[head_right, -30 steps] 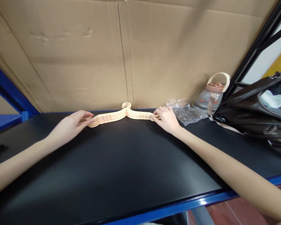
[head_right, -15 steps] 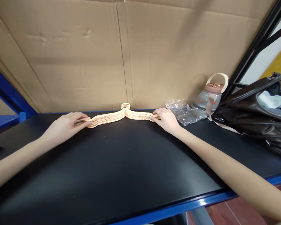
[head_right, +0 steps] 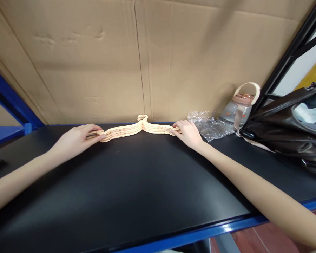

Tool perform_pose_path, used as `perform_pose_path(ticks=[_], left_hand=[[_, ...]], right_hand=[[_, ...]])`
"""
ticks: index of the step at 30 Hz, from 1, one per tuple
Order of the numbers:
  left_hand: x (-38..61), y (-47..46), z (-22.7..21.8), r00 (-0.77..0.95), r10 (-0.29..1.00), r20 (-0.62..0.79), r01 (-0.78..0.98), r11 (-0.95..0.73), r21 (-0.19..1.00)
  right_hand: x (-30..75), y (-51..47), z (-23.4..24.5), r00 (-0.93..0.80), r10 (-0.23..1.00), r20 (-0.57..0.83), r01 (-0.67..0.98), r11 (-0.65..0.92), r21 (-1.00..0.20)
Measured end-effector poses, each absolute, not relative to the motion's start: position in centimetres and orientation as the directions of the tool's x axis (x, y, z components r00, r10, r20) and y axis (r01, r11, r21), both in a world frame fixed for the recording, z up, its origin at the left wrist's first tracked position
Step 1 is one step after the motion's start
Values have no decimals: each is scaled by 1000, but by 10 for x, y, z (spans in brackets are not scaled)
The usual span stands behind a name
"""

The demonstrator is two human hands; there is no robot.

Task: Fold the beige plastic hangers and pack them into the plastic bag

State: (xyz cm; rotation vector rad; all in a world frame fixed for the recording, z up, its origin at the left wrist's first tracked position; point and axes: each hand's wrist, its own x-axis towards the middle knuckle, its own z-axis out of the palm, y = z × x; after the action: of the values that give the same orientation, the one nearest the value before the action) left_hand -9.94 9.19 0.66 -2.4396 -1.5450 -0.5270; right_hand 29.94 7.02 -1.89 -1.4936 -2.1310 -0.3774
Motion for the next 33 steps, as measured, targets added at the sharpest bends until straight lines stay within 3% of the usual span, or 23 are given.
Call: perform_pose_path(ticks=[24, 30, 33], left_hand=[[-98, 88, 7, 402, 854, 331, 907, -420, -21], [-98, 90, 6, 503, 779, 375, 863, -474, -174], [-98, 89, 7, 528, 741, 415, 847, -496, -192]], right_hand=[[298, 68, -22, -276, 823, 496, 953, 302, 30], [296, 66, -23, -343, 798, 495, 937, 329, 120], [295, 65, -21, -367, 788, 495, 929, 335, 156]])
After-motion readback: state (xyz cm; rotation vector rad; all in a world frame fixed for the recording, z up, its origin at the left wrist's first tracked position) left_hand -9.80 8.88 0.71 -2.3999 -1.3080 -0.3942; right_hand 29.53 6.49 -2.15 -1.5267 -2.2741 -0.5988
